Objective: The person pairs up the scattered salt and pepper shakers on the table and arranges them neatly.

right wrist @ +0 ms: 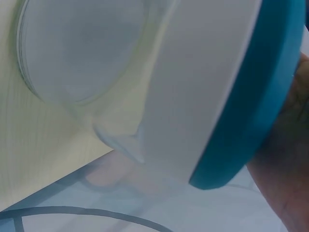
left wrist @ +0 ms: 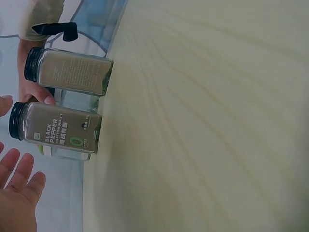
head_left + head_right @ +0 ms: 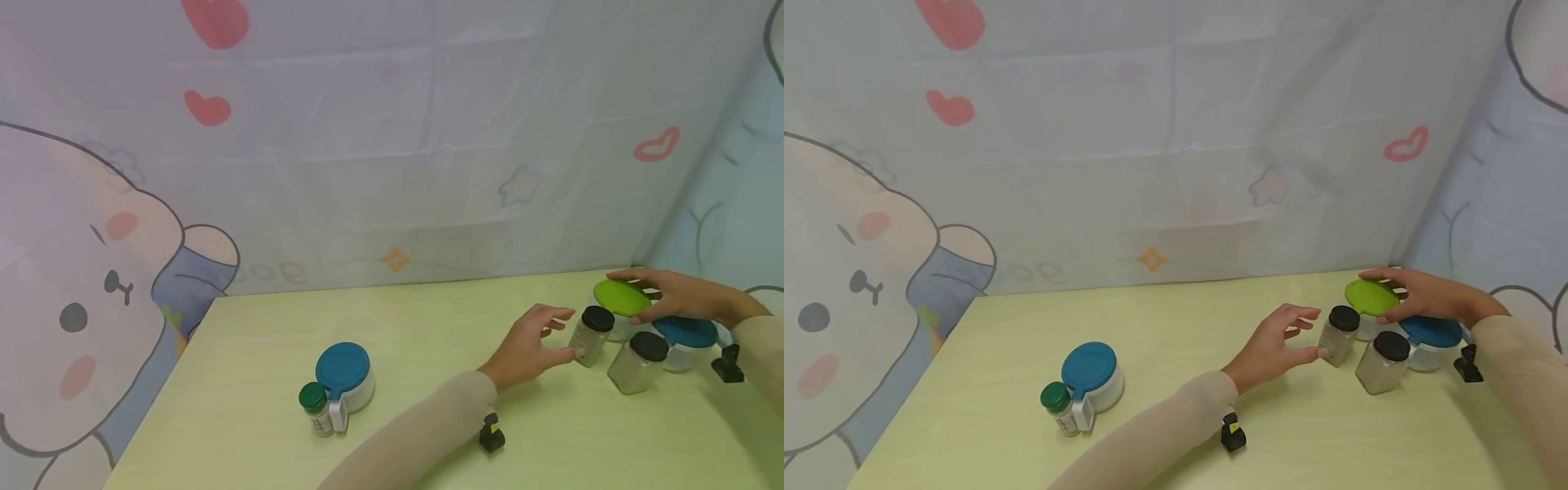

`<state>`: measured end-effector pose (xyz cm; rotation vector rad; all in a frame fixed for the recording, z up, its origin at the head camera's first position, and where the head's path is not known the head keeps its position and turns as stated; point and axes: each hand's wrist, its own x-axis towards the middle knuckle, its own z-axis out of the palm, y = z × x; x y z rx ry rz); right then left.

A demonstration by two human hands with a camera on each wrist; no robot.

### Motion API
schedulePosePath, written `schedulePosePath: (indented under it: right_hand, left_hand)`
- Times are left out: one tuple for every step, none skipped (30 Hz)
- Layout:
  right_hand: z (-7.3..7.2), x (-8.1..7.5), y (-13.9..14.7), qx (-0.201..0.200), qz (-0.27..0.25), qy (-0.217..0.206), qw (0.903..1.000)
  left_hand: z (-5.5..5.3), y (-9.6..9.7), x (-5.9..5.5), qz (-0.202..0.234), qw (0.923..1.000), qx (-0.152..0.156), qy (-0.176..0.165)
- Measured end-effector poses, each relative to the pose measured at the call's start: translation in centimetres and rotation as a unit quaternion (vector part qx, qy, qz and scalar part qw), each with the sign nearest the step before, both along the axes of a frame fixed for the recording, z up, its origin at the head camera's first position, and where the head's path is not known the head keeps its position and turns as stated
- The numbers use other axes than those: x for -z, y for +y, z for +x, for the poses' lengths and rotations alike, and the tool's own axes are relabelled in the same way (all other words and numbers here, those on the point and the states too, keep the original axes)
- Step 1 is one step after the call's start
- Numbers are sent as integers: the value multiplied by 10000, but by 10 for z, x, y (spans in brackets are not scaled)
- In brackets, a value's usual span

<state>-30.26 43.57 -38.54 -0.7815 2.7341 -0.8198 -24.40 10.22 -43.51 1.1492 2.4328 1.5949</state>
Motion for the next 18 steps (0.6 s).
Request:
schedulePosePath:
  right_hand:
    - [0,0,1,-15,5,0,10000]
    - [0,0,1,-22,-16,-19,10000]
    - [0,0,1,-16,-3,-32,10000]
    - [0,-1,1,8,48,-31,10000]
    - [0,-1,1,33,109,-20,9999]
    - [0,-1,1,49,128,-22,9999]
    - [0,-2,0,50,137,-21,9999]
    - [0,-3,0,63,164,-15,9998]
    - [0,-3,0,64,173,-17,9998]
    - [0,-4,0,69,179,-16,9998]
    - [1,-5,-1,90,203,-14,9998]
    - [1,-5,-1,113,211,-20,9997]
    - [2,-6,-1,145,247,-20,9996]
    - [2,-6,-1,183,285,-22,9994]
    - [3,-6,-1,205,307,-31,9993]
    - [3,-6,-1,221,341,-16,9992]
    - [4,-6,-1,220,325,-29,9992]
    - [4,-6,-1,206,284,-50,9994]
  left_hand:
    - [0,1,0,-10,10000,-1,-5]
    - [0,1,1,-22,10000,3,-7]
    - [0,2,1,-38,10000,6,-12]
    - [-1,2,1,-57,10000,1,-3]
    - [-1,3,1,-86,10000,-5,19]
    - [-1,3,1,-117,9999,-11,46]
    - [-1,4,1,-152,9998,-21,84]
    - [-2,5,1,-179,9998,-28,115]
    - [-2,5,1,-199,9997,-38,136]
    - [-2,6,1,-224,9996,-53,166]
    - [-2,7,1,-237,9995,-61,175]
    - [-2,8,1,-242,9995,-63,180]
    - [-2,9,2,-249,9995,-68,180]
    - [-2,10,2,-259,9994,-79,192]
    - [-3,11,2,-274,9994,-92,196]
    - [-3,12,2,-297,9993,-110,219]
    - [-3,14,3,-301,9992,-126,219]
    - [-4,15,3,-307,9992,-147,226]
